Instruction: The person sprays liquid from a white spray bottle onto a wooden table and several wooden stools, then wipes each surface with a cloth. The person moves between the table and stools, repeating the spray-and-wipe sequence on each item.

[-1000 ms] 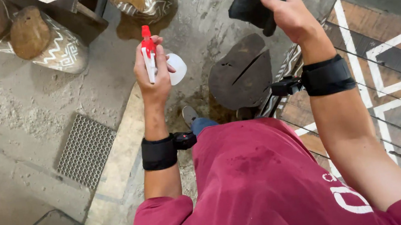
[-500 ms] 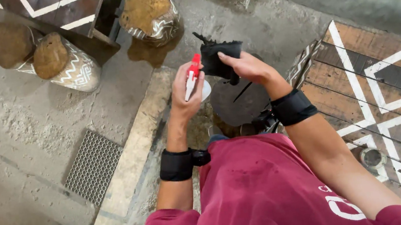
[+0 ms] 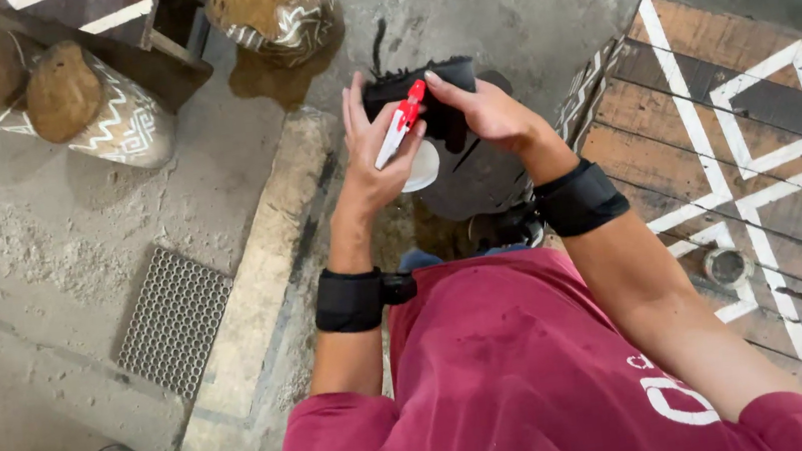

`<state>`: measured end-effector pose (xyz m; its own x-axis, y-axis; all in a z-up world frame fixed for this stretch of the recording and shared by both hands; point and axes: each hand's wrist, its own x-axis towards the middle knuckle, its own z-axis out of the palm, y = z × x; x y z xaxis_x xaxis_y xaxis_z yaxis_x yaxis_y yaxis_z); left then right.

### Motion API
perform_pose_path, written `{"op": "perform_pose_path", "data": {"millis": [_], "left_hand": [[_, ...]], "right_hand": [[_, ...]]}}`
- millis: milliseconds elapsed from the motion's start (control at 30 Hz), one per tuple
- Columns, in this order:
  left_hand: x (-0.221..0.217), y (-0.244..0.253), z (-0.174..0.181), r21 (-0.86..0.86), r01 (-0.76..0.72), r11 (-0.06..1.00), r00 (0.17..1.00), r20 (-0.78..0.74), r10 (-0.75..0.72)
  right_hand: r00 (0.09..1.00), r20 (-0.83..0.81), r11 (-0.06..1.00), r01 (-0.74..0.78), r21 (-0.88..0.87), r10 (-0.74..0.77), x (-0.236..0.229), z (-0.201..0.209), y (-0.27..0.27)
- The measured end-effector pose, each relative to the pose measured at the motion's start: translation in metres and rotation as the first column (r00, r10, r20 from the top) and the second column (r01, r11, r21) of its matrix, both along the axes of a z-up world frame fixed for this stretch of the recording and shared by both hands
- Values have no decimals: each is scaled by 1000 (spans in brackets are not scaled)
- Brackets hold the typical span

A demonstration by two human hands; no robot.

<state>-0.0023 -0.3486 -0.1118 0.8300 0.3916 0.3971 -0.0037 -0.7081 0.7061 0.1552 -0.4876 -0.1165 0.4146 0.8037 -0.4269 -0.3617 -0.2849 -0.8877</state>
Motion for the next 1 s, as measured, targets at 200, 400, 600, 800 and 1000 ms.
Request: {"op": "perform_pose_path", "data": {"millis": [200, 400, 600, 800, 1000], "left_hand": [[-35, 20, 12, -300, 171, 938, 985, 54, -163], [-105, 45, 14, -230, 154, 961, 982, 145, -123], [-170, 72, 9, -152, 139, 979, 988, 84, -127], [-203, 78, 9, -249, 142, 958, 971, 222, -87], [-213, 63, 18, -637, 160, 755, 977, 213, -27]], "right_hand": [[995, 85, 995, 47, 83, -54, -21, 6, 9], [989, 119, 989, 66, 136, -82, -83, 17, 38], [970, -157, 964, 211, 164, -186, -139, -16, 54], [917, -329, 899, 324, 296, -223, -168, 8, 44], [912, -291, 876, 375, 303, -289, -180, 21, 19]]}}
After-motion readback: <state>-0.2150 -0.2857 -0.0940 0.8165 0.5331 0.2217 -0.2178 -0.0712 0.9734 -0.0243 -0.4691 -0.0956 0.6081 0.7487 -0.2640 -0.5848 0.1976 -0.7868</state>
